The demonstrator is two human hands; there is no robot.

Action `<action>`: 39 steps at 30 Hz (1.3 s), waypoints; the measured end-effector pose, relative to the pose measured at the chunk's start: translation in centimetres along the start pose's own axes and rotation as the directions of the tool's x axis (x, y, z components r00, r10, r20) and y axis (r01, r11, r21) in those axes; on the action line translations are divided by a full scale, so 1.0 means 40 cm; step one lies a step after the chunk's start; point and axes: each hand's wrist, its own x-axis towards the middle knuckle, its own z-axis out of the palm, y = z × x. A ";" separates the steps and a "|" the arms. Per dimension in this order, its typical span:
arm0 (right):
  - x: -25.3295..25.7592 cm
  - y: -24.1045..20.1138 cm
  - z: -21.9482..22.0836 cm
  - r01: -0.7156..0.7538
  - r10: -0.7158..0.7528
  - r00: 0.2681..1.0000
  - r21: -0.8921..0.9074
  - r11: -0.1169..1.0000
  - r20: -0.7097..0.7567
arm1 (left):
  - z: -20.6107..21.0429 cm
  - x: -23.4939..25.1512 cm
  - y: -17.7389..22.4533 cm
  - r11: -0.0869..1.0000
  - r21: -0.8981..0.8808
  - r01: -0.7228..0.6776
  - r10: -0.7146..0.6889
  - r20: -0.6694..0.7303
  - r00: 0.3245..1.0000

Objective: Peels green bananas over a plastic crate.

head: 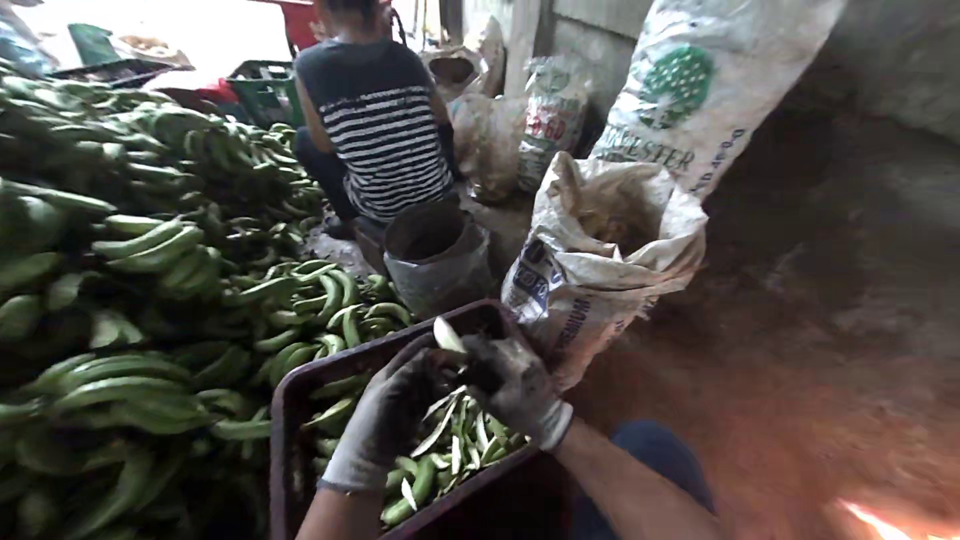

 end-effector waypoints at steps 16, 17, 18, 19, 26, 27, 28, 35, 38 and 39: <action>0.104 -0.022 0.003 -0.457 0.405 0.858 0.110 0.883 0.316 | -0.153 0.013 0.156 0.877 -0.309 -0.368 0.160 -0.534 0.830; 0.077 -0.028 0.098 -0.493 0.390 0.743 0.050 0.869 0.545 | -0.153 0.009 0.162 0.881 -0.300 -0.366 0.151 -0.554 0.819; 0.049 -0.041 0.191 -0.486 0.352 0.583 -0.033 0.874 0.732 | -0.154 0.005 0.169 0.884 -0.294 -0.364 0.144 -0.569 0.810; 0.020 -0.057 0.276 -0.441 0.317 0.424 -0.112 0.890 0.848 | -0.154 0.004 0.172 0.885 -0.286 -0.369 0.150 -0.574 0.805; -0.121 -0.097 0.523 -0.185 0.490 0.130 -0.465 0.866 0.862 | -0.137 -0.002 0.153 0.935 -0.150 -0.322 0.200 -0.529 0.825; -0.126 -0.089 0.525 -0.207 0.493 0.154 -0.459 0.864 0.857 | -0.134 0.005 0.155 0.934 -0.159 -0.319 0.191 -0.532 0.825; -0.129 -0.079 0.520 -0.254 0.489 0.178 -0.440 0.861 0.854 | -0.130 0.014 0.154 0.931 -0.165 -0.326 0.193 -0.536 0.822; -0.065 -0.017 0.387 -0.626 0.431 0.513 -0.020 0.780 0.743 | -0.137 0.026 0.130 0.959 0.168 -0.226 0.280 -0.475 0.835; 0.018 -0.017 0.185 -0.607 0.302 0.639 0.223 0.763 0.708 | -0.137 0.024 0.115 0.906 0.401 -0.133 0.285 -0.349 0.893; 0.038 -0.015 0.113 -0.597 0.251 0.678 0.318 0.737 0.690 | -0.132 0.024 0.105 0.871 0.476 -0.119 0.273 -0.270 0.923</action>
